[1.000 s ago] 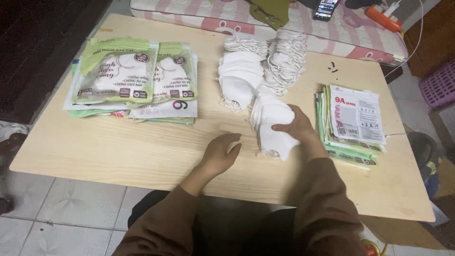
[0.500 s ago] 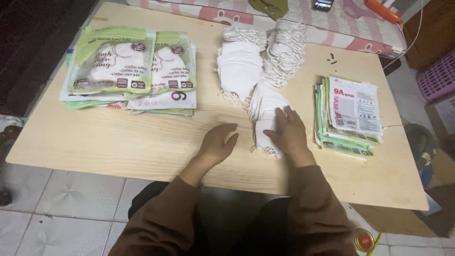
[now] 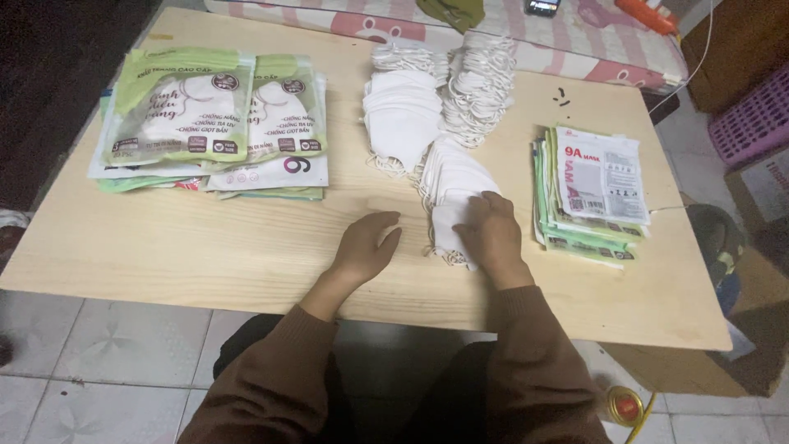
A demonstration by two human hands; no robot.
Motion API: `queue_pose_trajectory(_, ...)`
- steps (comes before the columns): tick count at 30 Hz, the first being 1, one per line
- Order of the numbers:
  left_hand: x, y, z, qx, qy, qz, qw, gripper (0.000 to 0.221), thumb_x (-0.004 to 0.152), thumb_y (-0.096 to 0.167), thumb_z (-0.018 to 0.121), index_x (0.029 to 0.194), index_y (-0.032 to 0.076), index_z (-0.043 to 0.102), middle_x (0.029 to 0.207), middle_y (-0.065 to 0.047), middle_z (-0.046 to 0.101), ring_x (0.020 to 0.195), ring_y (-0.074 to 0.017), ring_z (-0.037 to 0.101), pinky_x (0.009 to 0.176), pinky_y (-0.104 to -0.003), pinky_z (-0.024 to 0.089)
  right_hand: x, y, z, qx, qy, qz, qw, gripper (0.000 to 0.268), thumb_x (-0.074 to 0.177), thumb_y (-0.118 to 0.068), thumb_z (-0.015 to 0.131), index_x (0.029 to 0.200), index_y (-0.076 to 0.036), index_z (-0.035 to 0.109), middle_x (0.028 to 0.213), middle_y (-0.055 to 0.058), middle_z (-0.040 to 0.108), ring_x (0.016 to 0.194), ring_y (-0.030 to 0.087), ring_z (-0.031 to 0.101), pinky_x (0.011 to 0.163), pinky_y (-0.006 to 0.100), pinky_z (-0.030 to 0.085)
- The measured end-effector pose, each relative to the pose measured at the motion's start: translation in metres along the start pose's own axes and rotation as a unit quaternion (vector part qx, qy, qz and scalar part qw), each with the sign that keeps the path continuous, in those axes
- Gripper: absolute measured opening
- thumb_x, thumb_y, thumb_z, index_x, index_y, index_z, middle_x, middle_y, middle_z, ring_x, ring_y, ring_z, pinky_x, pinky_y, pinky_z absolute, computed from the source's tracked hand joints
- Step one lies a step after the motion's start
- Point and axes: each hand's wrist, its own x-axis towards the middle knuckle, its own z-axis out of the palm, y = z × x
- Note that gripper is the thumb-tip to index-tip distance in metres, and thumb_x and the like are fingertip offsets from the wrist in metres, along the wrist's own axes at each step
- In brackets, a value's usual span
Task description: Manually folding face masks and inserting them into plastic packaging bags.
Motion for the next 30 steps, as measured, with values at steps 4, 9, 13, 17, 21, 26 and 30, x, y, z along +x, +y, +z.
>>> queue_pose_trajectory(4,-0.003,0.009,-0.004,0.012,0.000,-0.001,1.000,0.046,0.105,0.025,0.050,0.141,-0.004,0.054,0.140,-0.027,0.056,0.141,-0.0411,0.045,0.118,-0.055,0.033,0.007,0.026,0.034,-0.036,0.007,-0.035,0.999,0.053,0.086,-0.029,0.078,0.135,-0.013,0.067,0.137,0.010,0.061,0.130,0.029,0.057,0.101,0.039,0.055)
queue_pose_trajectory(9,-0.001,0.005,-0.003,0.017,0.013,-0.014,1.000,0.046,0.106,0.024,0.048,0.141,-0.004,0.053,0.140,-0.025,0.055,0.141,-0.0389,0.046,0.118,-0.054,0.034,0.013,0.024,0.039,0.014,0.079,-0.074,0.994,0.024,0.089,-0.022,0.074,0.110,-0.010,0.075,0.111,0.009,0.070,0.113,0.029,0.066,0.097,0.040,0.053)
queue_pose_trajectory(13,-0.001,0.011,-0.001,-0.012,0.052,-0.016,0.998,0.046,0.105,0.025,0.053,0.139,-0.006,0.055,0.137,-0.028,0.057,0.137,-0.0449,0.049,0.113,-0.056,0.040,0.008,0.025,0.025,0.189,0.083,-0.034,0.978,0.014,0.093,-0.015,0.073,0.107,-0.013,0.074,0.101,0.008,0.072,0.104,0.029,0.070,0.090,0.040,0.056)
queue_pose_trajectory(17,-0.004,0.019,-0.001,-0.065,0.063,-0.035,0.995,0.046,0.105,0.025,0.051,0.139,-0.006,0.055,0.138,-0.029,0.056,0.136,-0.0455,0.049,0.111,-0.059,0.041,0.002,0.013,0.007,0.242,0.088,-0.037,0.966,0.014,0.091,-0.015,0.078,0.105,-0.018,0.077,0.102,0.002,0.076,0.105,0.026,0.072,0.091,0.038,0.057)
queue_pose_trajectory(21,-0.005,0.018,0.002,-0.067,0.073,-0.034,0.994,0.045,0.104,0.024,0.052,0.137,-0.006,0.056,0.135,-0.030,0.057,0.133,-0.0460,0.051,0.108,-0.059,0.043,0.002,-0.005,-0.014,0.095,0.093,-0.036,0.990,0.048,0.083,-0.016,0.083,0.128,-0.009,0.070,0.128,0.017,0.065,0.123,0.037,0.060,0.102,0.047,0.051)
queue_pose_trajectory(26,-0.002,0.016,0.002,-0.065,0.067,-0.034,0.995,0.043,0.106,0.024,0.052,0.137,-0.005,0.056,0.135,-0.030,0.056,0.133,-0.0478,0.049,0.106,-0.060,0.045,0.010,0.005,-0.005,0.113,-0.039,0.002,0.993,0.045,0.088,-0.026,0.077,0.131,-0.013,0.068,0.124,0.013,0.065,0.124,0.033,0.060,0.103,0.045,0.051)
queue_pose_trajectory(30,-0.004,0.014,0.004,-0.067,0.058,-0.039,0.995,0.044,0.105,0.026,0.053,0.136,-0.004,0.058,0.136,-0.029,0.056,0.134,-0.0481,0.049,0.106,-0.061,0.045,0.009,0.004,-0.003,0.076,-0.056,-0.012,0.995,0.047,0.084,-0.022,0.080,0.128,-0.008,0.070,0.118,0.016,0.069,0.118,0.034,0.062,0.100,0.044,0.052)
